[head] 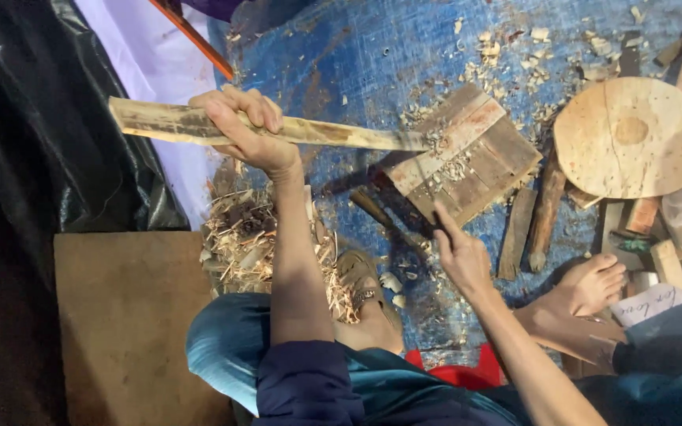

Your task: Shaping a piece of wood by shaving it with a billhook tool while sitting on a workshop floor.

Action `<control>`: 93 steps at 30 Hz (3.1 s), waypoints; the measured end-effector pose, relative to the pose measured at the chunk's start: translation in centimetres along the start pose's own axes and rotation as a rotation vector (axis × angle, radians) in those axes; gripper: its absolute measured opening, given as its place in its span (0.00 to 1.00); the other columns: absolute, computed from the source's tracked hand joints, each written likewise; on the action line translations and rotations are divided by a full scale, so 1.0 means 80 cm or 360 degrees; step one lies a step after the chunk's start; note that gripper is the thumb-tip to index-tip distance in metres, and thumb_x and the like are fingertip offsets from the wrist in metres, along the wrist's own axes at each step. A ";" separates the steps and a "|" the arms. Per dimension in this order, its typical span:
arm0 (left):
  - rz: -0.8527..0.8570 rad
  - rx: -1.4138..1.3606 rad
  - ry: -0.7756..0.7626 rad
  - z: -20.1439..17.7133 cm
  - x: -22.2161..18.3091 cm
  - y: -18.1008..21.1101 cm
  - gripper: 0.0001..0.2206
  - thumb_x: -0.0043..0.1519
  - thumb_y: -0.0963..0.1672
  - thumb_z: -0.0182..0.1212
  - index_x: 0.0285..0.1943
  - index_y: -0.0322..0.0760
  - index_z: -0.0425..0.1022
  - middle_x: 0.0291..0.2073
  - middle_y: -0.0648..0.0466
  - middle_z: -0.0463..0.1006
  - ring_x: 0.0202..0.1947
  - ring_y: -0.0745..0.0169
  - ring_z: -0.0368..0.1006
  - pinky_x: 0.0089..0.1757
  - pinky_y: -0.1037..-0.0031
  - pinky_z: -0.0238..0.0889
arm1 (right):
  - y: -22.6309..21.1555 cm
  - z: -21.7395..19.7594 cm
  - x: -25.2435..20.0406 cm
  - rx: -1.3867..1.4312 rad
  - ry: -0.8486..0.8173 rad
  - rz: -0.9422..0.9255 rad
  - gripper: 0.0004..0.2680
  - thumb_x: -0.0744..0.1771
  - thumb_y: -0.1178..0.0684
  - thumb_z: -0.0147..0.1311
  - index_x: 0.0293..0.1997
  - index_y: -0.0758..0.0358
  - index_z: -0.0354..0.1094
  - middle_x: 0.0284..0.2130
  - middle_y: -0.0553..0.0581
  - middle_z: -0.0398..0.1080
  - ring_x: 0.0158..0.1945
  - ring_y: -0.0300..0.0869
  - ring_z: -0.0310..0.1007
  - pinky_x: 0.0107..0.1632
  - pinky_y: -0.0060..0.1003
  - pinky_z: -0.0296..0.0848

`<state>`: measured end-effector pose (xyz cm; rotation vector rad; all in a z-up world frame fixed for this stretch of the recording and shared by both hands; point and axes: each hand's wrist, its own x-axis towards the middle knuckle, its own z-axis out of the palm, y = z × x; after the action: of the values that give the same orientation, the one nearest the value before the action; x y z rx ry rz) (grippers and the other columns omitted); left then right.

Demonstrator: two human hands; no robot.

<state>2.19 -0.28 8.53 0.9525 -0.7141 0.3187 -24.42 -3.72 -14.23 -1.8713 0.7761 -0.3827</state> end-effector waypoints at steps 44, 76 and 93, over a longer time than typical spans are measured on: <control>-0.0313 0.0333 0.0315 -0.001 -0.082 -0.058 0.12 0.66 0.53 0.55 0.37 0.49 0.65 0.24 0.62 0.69 0.27 0.72 0.70 0.36 0.77 0.70 | 0.059 0.013 0.002 -0.0204 -0.0148 0.0336 0.21 0.70 0.50 0.45 0.74 0.35 0.50 0.28 0.68 0.74 0.26 0.54 0.70 0.27 0.47 0.69; -0.0285 -0.0180 0.0053 -0.074 -0.138 -0.091 0.21 0.73 0.54 0.36 0.26 0.48 0.52 0.15 0.65 0.50 0.15 0.76 0.50 0.25 0.87 0.52 | 0.001 -0.011 -0.011 -0.0167 0.0064 0.0311 0.20 0.70 0.48 0.45 0.72 0.27 0.55 0.41 0.69 0.77 0.42 0.64 0.77 0.43 0.57 0.75; -0.0308 -0.0081 -0.0278 -0.104 -0.232 -0.116 0.23 0.73 0.52 0.37 0.23 0.42 0.57 0.19 0.59 0.56 0.22 0.67 0.55 0.40 0.71 0.61 | -0.009 -0.001 -0.001 -0.0375 -0.0095 0.0348 0.19 0.72 0.46 0.41 0.73 0.24 0.50 0.45 0.70 0.76 0.44 0.62 0.78 0.45 0.52 0.76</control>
<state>-2.92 2.44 -13.09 1.0004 -0.7787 0.0468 -24.27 -3.50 -13.51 -1.9794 1.0088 -0.0998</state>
